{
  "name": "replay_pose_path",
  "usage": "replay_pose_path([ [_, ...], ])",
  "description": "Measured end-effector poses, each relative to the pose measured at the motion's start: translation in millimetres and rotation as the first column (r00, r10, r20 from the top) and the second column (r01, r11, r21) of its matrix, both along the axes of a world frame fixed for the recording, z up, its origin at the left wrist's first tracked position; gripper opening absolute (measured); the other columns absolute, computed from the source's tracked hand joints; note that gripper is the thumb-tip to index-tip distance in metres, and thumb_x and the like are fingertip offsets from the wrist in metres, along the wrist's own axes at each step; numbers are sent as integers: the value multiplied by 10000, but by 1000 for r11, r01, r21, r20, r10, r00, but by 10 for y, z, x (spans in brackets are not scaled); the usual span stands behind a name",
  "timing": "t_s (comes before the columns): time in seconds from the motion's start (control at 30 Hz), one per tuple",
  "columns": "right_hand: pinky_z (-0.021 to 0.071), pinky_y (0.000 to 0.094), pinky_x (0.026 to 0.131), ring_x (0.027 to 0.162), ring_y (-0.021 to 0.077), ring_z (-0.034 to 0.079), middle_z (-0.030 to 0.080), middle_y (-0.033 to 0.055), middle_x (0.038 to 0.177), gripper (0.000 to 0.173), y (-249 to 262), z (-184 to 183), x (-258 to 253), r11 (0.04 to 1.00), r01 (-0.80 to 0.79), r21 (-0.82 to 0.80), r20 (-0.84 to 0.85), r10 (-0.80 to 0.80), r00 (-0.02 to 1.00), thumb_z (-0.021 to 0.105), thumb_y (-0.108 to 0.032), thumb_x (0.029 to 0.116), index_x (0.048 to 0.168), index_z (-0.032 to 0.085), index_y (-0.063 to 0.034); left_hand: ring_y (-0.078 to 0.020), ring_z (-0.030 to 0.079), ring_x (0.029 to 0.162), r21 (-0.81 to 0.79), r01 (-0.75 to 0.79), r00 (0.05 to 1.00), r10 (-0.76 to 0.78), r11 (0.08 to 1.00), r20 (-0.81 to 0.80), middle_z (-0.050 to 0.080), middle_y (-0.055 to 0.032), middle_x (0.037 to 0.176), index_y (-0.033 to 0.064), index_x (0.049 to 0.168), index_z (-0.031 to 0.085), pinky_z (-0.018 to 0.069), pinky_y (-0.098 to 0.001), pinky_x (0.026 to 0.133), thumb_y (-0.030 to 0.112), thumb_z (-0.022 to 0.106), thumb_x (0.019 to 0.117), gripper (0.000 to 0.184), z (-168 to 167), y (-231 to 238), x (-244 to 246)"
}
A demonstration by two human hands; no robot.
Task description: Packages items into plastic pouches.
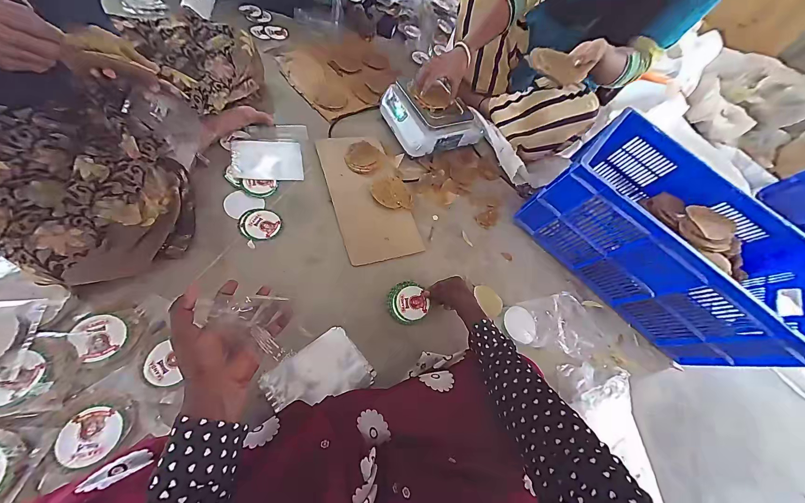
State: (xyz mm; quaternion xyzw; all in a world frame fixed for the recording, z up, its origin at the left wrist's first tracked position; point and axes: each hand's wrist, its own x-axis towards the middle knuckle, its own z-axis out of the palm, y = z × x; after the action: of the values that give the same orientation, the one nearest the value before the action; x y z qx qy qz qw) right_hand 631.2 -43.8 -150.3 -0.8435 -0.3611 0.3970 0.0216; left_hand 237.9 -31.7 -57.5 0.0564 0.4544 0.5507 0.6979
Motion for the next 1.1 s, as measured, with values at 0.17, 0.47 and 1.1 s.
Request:
replay_pose_path([
  [0.17, 496, 402, 734, 803, 178, 634, 731, 97, 1033, 216, -31, 84, 13, 976, 92, 198, -63, -81, 995, 646, -225, 1012, 1147, 751, -95, -392, 705, 984, 16, 21, 999, -21, 1000, -25, 642, -194, 1200, 201, 1465, 336, 607, -563, 759, 630, 223, 1046, 610, 0, -12, -12],
  [0.47, 567, 384, 658, 694, 201, 665, 709, 162, 942, 257, 1062, 206, 316, 701, 292, 650, -158, -251, 955, 552, -125, 1040, 1225, 642, 28, -392, 700, 988, -43, -7, 1000, 7, 999, -7, 655, -181, 1173, 174, 1418, 448, 599, -574, 775, 638, 280, 1039, 623, -166, 49, -8],
  [1.1, 473, 685, 977, 1178, 476, 616, 653, 282, 1246, 807, 2819, -107, 401, 894, -302, 332, 315, 197, 928, 890, -218, 747, 1435, 524, -7, -409, 712, 1051, -36, 77, 996, -75, 996, 48, 724, -148, 1156, 230, 1260, 583, 605, -584, 795, 676, 280, 1011, 594, -452, 183, -21],
])
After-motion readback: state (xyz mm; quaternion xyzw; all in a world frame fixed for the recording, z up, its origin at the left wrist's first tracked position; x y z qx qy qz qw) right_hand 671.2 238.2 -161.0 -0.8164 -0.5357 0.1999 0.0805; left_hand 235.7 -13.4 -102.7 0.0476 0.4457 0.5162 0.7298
